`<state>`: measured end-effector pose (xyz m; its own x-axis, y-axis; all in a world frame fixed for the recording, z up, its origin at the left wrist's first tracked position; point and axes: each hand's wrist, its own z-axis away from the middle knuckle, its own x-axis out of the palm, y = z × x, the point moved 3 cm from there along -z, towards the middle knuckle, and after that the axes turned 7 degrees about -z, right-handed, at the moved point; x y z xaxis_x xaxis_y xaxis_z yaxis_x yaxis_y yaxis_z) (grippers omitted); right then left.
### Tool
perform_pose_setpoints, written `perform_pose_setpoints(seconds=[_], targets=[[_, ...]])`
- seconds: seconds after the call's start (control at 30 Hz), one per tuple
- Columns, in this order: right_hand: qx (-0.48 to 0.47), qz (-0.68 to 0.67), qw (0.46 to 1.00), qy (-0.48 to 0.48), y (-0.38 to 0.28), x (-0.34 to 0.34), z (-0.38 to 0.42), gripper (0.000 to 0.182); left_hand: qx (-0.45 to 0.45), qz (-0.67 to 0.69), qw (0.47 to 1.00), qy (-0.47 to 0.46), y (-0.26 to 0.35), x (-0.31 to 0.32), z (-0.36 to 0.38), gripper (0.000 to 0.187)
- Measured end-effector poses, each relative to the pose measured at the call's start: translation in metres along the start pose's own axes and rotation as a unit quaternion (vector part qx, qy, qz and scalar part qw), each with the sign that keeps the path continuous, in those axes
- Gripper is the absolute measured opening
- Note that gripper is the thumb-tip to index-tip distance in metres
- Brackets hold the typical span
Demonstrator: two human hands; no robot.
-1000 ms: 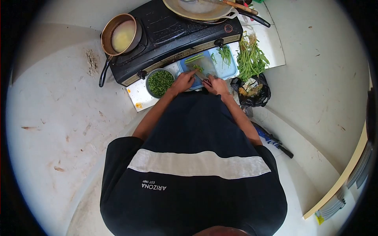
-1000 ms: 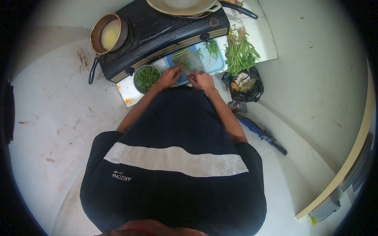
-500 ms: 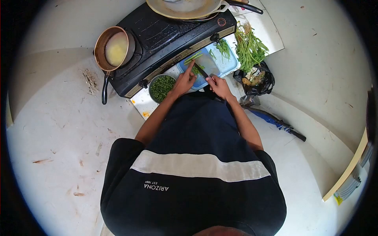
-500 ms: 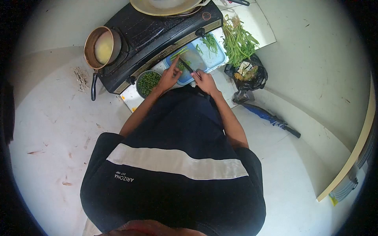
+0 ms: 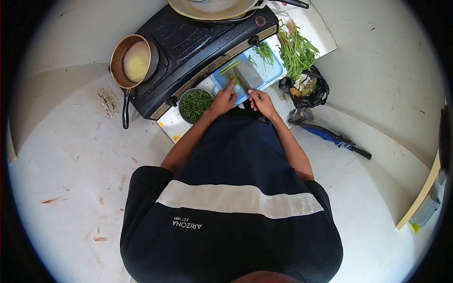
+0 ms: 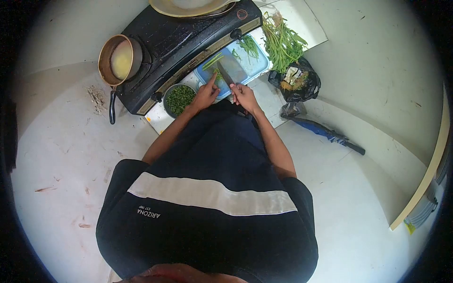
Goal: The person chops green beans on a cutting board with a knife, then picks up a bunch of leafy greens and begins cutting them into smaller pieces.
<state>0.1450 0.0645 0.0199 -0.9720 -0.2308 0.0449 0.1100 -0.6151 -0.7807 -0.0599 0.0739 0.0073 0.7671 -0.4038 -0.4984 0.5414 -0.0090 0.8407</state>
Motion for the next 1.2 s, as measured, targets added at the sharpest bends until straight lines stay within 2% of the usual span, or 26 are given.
perform_pose_setpoints(seconds=[0.1, 0.17, 0.3, 0.4, 0.47, 0.5, 0.57, 0.67, 0.87, 0.97, 1.2], targets=[[-0.002, 0.016, 1.000, 0.022, -0.002, -0.003, 0.005, 0.047, -0.004, 0.002, 1.000, 0.011, -0.006, 0.006, -0.001, 0.077], [-0.038, 0.060, 0.996, 0.060, -0.011, -0.008, 0.011, 0.046, -0.014, 0.026, 1.000, 0.005, -0.011, 0.009, 0.000, 0.075], [-0.063, 0.073, 0.989, 0.112, 0.012, -0.030, 0.000, 0.043, -0.041, 0.065, 0.997, 0.016, -0.012, 0.007, 0.000, 0.072], [-0.068, 0.095, 0.985, 0.126, 0.016, -0.046, 0.003, 0.043, -0.013, 0.030, 0.997, 0.073, -0.009, -0.002, -0.005, 0.062], [-0.069, 0.092, 0.986, 0.122, 0.021, -0.053, 0.003, 0.043, -0.007, -0.056, 0.990, 0.130, -0.001, -0.013, -0.011, 0.051], [-0.068, 0.085, 0.987, 0.118, 0.022, -0.055, 0.004, 0.043, -0.008, -0.054, 0.990, 0.133, 0.003, -0.018, -0.014, 0.051], [-0.065, 0.094, 0.988, 0.107, 0.025, -0.060, 0.004, 0.043, 0.025, -0.157, 0.970, 0.186, 0.015, -0.032, -0.021, 0.044], [-0.065, 0.099, 0.989, 0.090, 0.031, -0.063, 0.002, 0.042, -0.017, -0.202, 0.965, 0.165, 0.007, -0.030, -0.035, 0.043], [-0.074, 0.106, 0.987, 0.092, 0.016, -0.055, 0.011, 0.044, -0.032, -0.302, 0.939, 0.163, 0.008, -0.023, -0.043, 0.041], [-0.076, 0.081, 0.990, 0.086, 0.014, -0.053, 0.013, 0.043, -0.025, -0.378, 0.913, 0.151, -0.001, -0.018, -0.049, 0.042], [-0.082, 0.040, 0.993, 0.079, 0.017, -0.060, 0.006, 0.042, -0.014, -0.415, 0.898, 0.142, 0.007, -0.029, -0.046, 0.042]])
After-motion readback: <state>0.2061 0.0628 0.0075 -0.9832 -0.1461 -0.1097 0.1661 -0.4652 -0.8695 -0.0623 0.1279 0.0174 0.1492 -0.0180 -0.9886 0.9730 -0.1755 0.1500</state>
